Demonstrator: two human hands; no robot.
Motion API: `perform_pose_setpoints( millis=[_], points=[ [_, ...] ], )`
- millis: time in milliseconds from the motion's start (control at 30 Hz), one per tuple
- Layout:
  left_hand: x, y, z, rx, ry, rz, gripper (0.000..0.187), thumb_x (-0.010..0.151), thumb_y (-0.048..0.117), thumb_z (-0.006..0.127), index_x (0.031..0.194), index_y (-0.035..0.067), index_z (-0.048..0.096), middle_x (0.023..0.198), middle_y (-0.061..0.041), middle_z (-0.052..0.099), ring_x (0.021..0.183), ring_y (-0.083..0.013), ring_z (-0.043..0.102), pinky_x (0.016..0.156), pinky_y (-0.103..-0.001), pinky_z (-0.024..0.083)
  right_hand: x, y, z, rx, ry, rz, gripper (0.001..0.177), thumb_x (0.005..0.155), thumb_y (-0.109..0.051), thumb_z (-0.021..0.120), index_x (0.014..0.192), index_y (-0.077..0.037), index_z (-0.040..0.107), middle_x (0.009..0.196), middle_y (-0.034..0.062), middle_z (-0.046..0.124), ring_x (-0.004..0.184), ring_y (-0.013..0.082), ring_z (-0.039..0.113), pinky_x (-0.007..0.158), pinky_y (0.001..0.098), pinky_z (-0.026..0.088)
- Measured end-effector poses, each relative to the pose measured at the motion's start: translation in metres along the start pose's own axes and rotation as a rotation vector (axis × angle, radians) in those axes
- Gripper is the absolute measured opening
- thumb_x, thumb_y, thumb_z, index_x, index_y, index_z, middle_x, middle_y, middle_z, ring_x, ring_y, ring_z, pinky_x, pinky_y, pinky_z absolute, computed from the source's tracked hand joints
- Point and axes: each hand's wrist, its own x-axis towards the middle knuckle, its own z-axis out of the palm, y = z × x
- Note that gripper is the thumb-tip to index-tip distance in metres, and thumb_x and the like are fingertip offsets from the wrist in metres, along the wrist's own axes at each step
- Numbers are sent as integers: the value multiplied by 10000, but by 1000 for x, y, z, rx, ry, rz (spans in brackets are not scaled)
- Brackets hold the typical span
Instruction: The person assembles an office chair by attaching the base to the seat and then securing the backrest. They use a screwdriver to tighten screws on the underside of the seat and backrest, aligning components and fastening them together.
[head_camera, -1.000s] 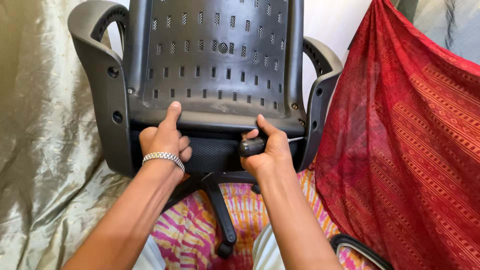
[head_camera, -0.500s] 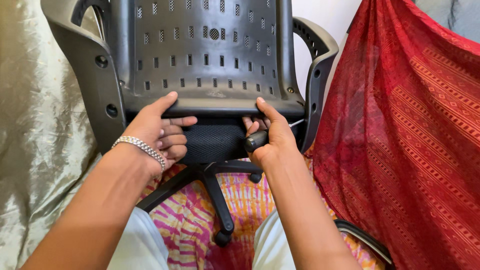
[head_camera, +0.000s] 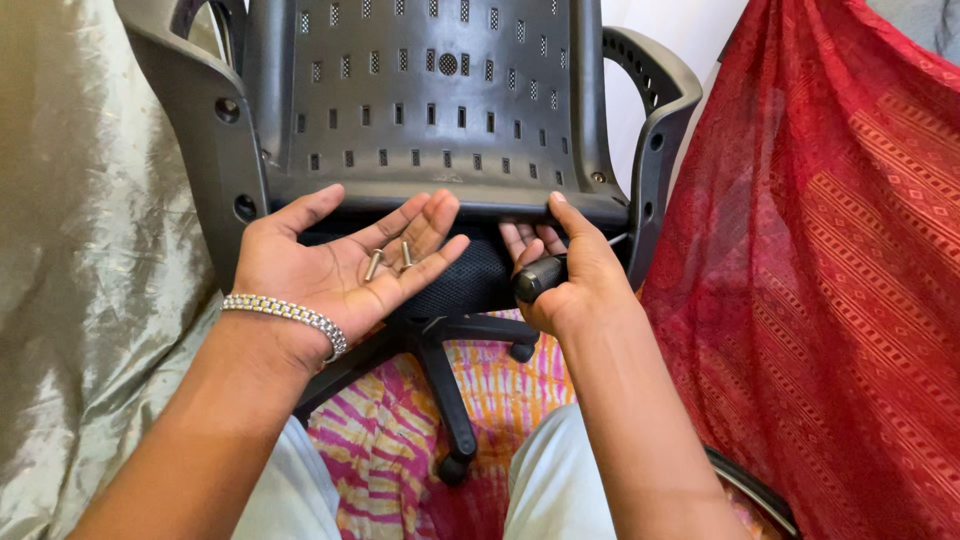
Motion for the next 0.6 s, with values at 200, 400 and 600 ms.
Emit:
perform_pose_setpoints(
  millis=[200, 400, 600],
  points=[
    [4, -19, -13, -54, -75, -46, 662, 908, 235, 455, 1415, -189, 418, 1445, -323, 555, 1381, -451, 514, 1189, -607, 302, -48, 28, -34, -295, -104, -106, 304, 882, -337, 722, 789, -106, 548, 628, 19, 539, 468, 142, 515, 403, 263, 437],
    [11, -25, -21, 73, -122, -93, 717, 971, 385, 445, 1421, -173, 440, 1382, -321, 601, 1197, -379, 601, 994, -421, 483, -98, 47, -23, -1002, -363, -646, 244, 798, -227, 803, 960, -51, 756, 617, -12, 600, 437, 79, 510, 364, 267, 407],
    [15, -27, -8, 403, -90, 74, 961, 995, 647, 385, 1399, -222, 465, 1218, -314, 648, 1008, -298, 611, 929, -364, 507, -112, 54, 9, -1341, -184, -738, 287, 731, -228, 839, 982, -104, 775, 562, 15, 669, 395, 83, 593, 346, 260, 461]
  ],
)
